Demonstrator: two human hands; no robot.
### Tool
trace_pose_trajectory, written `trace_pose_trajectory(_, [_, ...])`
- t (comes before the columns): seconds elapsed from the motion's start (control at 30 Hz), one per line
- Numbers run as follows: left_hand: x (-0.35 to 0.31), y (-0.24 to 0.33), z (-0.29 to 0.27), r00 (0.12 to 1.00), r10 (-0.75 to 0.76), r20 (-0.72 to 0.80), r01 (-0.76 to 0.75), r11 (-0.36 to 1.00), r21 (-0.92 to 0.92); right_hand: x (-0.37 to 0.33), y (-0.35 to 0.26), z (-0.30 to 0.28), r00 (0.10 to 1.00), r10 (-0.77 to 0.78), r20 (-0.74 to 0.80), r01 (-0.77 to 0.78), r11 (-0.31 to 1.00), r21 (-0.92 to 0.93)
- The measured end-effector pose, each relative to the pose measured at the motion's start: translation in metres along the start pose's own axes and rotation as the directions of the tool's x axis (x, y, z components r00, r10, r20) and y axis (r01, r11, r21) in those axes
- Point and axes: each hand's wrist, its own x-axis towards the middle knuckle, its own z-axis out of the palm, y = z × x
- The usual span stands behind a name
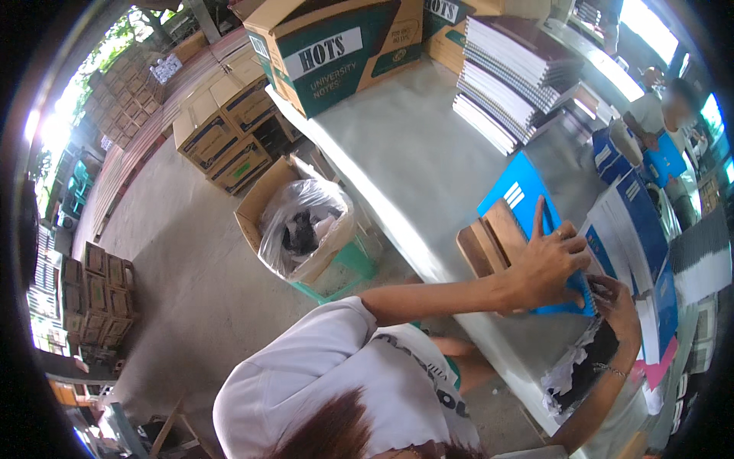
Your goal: The person assembles spiral notebooks by threading a metal binding coil through the punched holes of paper stacks and then using wire cutters to trim and secure the coil ends.
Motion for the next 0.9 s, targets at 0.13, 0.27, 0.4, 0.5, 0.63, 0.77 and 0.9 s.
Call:
trace_pose_trajectory(0.13, [0.003,0.007,-0.009,0.997,0.054,0.054,-0.056,0.998,0.021,-0.023,-0.033,-0.001,0.945,-0.216,0.247,0.247,0.964,-0.102])
trace_pose_trajectory(0.27, [0.004,0.000,-0.019,1.000,0.009,-0.026,-0.010,0.999,-0.044,-0.006,-0.017,0.015,0.997,-0.046,-0.062,0.053,0.992,0.113])
trace_pose_trajectory(0.4, [0.003,0.005,-0.024,0.999,0.021,0.044,-0.020,0.999,-0.036,-0.004,-0.037,0.013,0.986,0.153,0.071,-0.134,0.965,-0.226])
trace_pose_trajectory(0.5, [0.004,0.001,-0.027,0.999,0.031,0.035,-0.033,0.998,0.057,0.017,0.024,-0.004,0.999,0.016,-0.038,-0.027,0.954,-0.299])
trace_pose_trajectory(0.63, [0.006,-0.012,-0.032,0.997,0.054,-0.059,-0.044,0.988,0.147,0.003,-0.034,0.014,0.993,-0.093,0.075,0.076,0.976,0.205])
trace_pose_trajectory(0.77, [0.015,-0.016,-0.038,0.997,0.080,-0.012,-0.078,0.990,0.121,0.028,0.050,-0.021,0.998,0.019,-0.060,-0.058,0.631,-0.774])
trace_pose_trajectory(0.9, [0.015,-0.020,-0.036,0.996,0.069,-0.051,-0.058,0.978,0.200,0.014,-0.045,-0.001,0.987,-0.159,-0.004,0.154,0.949,0.276])
